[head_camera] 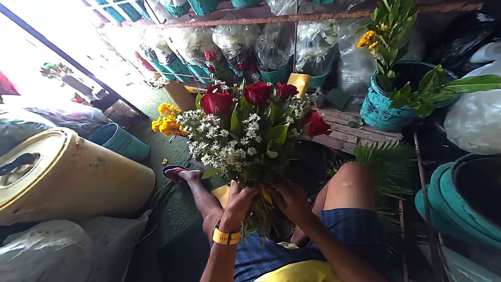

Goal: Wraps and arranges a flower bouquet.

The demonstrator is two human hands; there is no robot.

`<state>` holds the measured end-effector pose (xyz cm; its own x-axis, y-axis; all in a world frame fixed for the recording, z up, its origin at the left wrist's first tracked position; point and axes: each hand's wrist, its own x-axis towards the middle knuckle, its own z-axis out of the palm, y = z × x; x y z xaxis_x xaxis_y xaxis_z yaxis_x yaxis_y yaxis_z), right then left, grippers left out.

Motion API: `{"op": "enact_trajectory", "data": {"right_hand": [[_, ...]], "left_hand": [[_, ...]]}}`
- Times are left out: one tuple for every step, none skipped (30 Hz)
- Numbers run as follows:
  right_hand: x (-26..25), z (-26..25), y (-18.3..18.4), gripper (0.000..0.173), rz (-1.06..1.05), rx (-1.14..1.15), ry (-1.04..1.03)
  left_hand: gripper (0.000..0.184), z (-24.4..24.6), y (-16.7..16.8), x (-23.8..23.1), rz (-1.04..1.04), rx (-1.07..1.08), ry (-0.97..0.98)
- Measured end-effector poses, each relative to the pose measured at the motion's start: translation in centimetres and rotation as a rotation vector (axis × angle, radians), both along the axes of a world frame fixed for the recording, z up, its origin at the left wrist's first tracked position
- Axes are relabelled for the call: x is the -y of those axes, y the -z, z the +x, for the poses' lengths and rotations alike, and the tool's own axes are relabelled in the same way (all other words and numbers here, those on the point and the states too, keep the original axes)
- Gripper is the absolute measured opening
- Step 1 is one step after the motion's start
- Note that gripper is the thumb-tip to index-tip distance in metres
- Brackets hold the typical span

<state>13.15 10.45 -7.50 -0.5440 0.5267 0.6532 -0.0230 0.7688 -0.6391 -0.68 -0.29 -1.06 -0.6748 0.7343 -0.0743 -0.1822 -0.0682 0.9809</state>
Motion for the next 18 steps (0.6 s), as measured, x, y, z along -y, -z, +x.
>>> {"op": "enact_trajectory", "data": {"right_hand": [[0.0,-0.1,-0.1,0.02,0.0,-0.004,-0.011],[0.0,-0.2,-0.3,0.02,-0.009,-0.004,-0.02],[0.1,-0.2,-0.5,0.02,-0.036,0.0,-0.036],[0.2,-0.2,-0.9,0.02,-0.078,0.007,-0.061],[0.4,-0.1,-1.4,0.02,-0.132,0.015,-0.091],[0.5,0.0,-2.1,0.019,-0.211,0.022,-0.121],[0.6,0.2,-3.1,0.019,-0.351,0.04,-0.162],[0.8,0.6,-4.5,0.018,-0.567,0.08,-0.207],[0.9,1.1,-6.2,0.014,-0.868,0.115,-0.264],[0.8,1.4,-7.7,0.012,-1.226,0.106,-0.351],[0.4,1.5,-8.2,0.024,-1.612,0.046,-0.461],[0.0,1.6,-7.9,0.036,-1.943,-0.035,-0.582],[-0.3,1.6,-7.3,0.039,-2.118,-0.073,-0.662],[-0.5,1.5,-6.9,0.033,-2.083,-0.016,-0.667],[-0.5,1.5,-6.6,0.023,-1.832,0.113,-0.618],[-0.4,1.7,-6.2,0.01,-1.474,0.246,-0.518],[-0.2,1.9,-5.8,0.02,-1.119,0.328,-0.38],[0.3,2.2,-5.1,0.038,-0.784,0.354,-0.235]], "left_hand": [[0.052,0.0,0.0,0.1,0.008,0.007,0.004],[0.054,0.0,0.0,0.1,0.013,0.008,0.009],[0.055,0.0,0.1,0.2,0.021,0.008,0.01],[0.055,0.1,0.2,0.3,0.029,0.003,0.011],[0.056,0.0,0.5,0.4,0.036,-0.006,0.012],[0.057,-0.1,0.9,0.7,0.039,-0.012,0.013],[0.058,-0.2,1.5,1.1,0.037,-0.017,0.014],[0.057,-0.3,2.2,1.8,0.036,-0.023,0.015],[0.051,-0.5,3.1,2.8,0.043,-0.027,0.026],[0.038,-0.5,3.8,3.9,0.057,-0.01,0.022],[0.025,-0.3,4.2,5.0,0.069,0.022,-0.012],[0.02,0.0,4.1,5.8,0.075,0.055,-0.045],[0.021,0.3,3.4,5.9,0.028,0.025,-0.053],[0.025,0.3,2.9,5.4,-0.023,-0.017,-0.054],[0.032,0.2,2.6,4.8,-0.065,-0.037,-0.045],[0.042,-0.1,2.4,4.1,-0.096,-0.06,-0.025],[0.053,-0.3,2.3,3.7,-0.102,-0.057,-0.021],[0.062,-0.3,2.1,3.4,-0.098,-0.039,-0.028]]}}
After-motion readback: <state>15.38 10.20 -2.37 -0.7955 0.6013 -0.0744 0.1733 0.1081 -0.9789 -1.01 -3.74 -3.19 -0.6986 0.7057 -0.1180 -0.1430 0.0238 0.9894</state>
